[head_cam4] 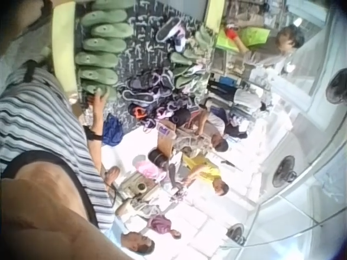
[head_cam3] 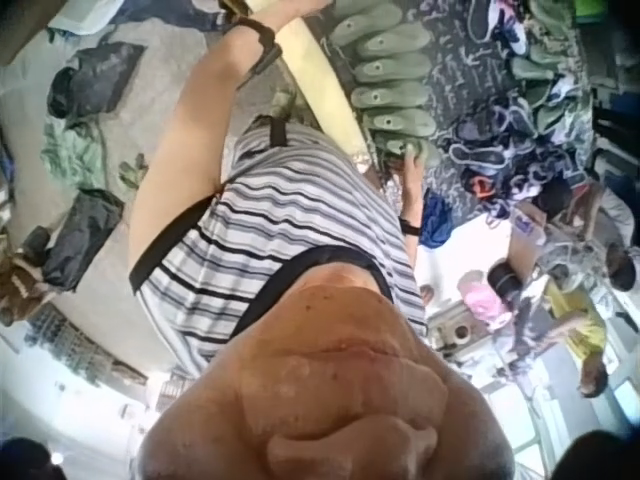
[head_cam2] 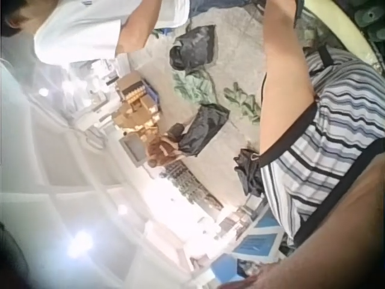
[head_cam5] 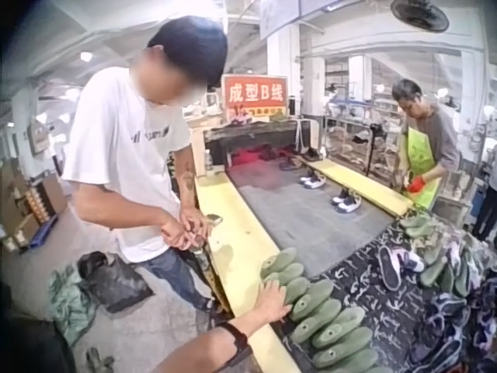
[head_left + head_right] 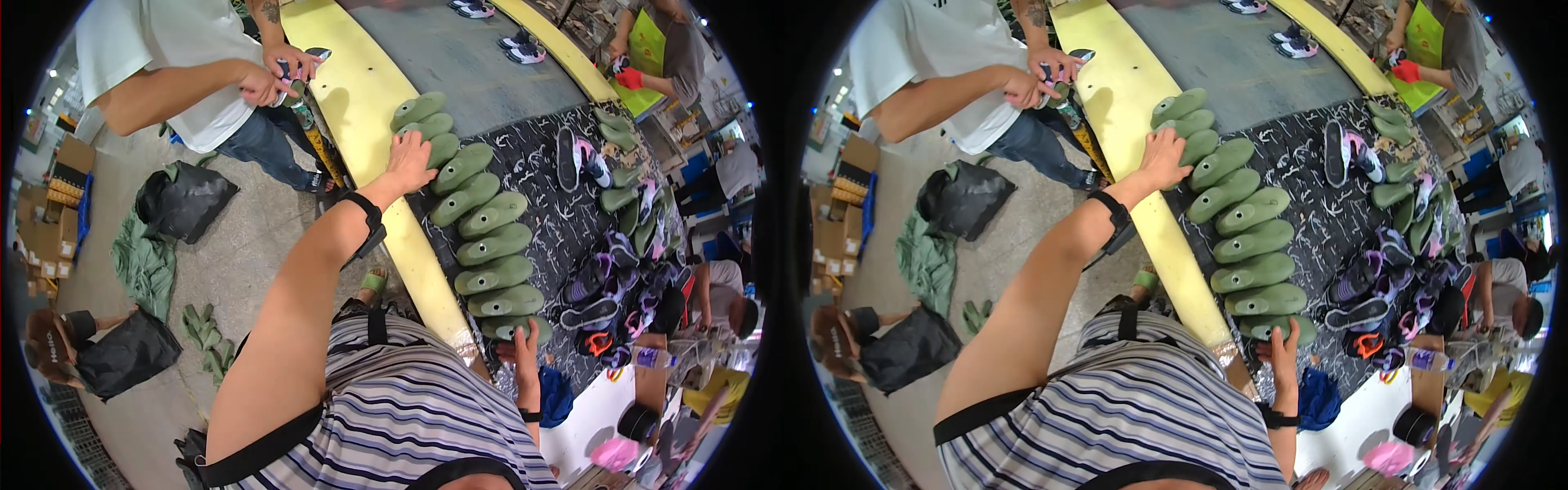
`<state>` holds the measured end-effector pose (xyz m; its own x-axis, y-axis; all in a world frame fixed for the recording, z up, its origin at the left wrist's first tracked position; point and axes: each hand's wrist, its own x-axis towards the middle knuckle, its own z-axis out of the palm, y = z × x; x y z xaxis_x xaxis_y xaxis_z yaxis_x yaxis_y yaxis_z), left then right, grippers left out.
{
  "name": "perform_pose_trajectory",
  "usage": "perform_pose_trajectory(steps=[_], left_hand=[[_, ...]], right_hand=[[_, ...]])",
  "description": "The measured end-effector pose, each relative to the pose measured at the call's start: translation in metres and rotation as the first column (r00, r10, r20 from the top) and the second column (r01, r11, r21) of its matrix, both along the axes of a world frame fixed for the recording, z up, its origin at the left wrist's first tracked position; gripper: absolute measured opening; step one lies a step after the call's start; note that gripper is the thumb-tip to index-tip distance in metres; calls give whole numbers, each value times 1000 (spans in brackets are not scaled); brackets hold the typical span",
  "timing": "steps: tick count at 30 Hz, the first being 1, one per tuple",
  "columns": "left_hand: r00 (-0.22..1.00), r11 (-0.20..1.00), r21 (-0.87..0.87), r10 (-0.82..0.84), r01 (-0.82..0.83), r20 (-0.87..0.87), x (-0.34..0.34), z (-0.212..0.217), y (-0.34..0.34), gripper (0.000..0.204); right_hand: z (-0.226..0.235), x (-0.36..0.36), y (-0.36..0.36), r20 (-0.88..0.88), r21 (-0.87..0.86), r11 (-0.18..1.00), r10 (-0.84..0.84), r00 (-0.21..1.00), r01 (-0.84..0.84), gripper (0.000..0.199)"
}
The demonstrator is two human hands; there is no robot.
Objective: Arranging and sorting green shoe lasts on a factory floor.
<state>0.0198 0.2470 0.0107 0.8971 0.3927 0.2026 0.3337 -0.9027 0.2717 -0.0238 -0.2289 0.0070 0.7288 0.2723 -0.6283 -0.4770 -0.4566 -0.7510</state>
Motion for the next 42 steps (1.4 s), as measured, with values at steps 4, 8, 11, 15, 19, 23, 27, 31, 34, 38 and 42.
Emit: perform_pose_trajectory(steps=[4,8,11,15,19,23,27,31,34,38,42], left_hand=[[993,997,70,34,-42,115,45,17,44,47],[980,995,-31,93,-100,-176,83,-21,105,44],[970,980,-176,54,-98,-237,75,-16,108,46],[981,997,-73,-38,24,-192,34,-21,103,44],[994,989,-132,53,-65,-95,28,-28,117,45],[982,987,34,160,-157,-103,24,-34,174,47],[964,981,40,194,-190,-184,25,-24,245,53],[954,953,60,292,-296,72,42,-7,210,73],[921,976,-179,183,-127,344,32,-26,110,80],[938,870,-486,228,-76,262,-12,-14,-28,77],[884,973,-227,146,-47,444,-10,-34,-52,65]], right_hand=[[5,3,1,-31,18,999,39,999,-38,71],[9,7,10,-78,28,1000,5,997,-3,72],[7,6,9,-94,4,1000,-17,995,18,71],[6,6,5,-84,7,1000,-10,996,11,71],[1,6,4,-86,-23,1000,-20,996,18,70],[6,6,12,-75,2,999,-45,996,46,71],[3,5,10,-92,15,999,-49,995,51,70],[4,6,9,-97,8,999,-52,994,53,68],[3,4,11,-59,7,998,-64,996,64,65],[5,3,6,-77,14,997,-72,994,73,65],[0,5,8,-61,35,998,-43,997,45,64]])
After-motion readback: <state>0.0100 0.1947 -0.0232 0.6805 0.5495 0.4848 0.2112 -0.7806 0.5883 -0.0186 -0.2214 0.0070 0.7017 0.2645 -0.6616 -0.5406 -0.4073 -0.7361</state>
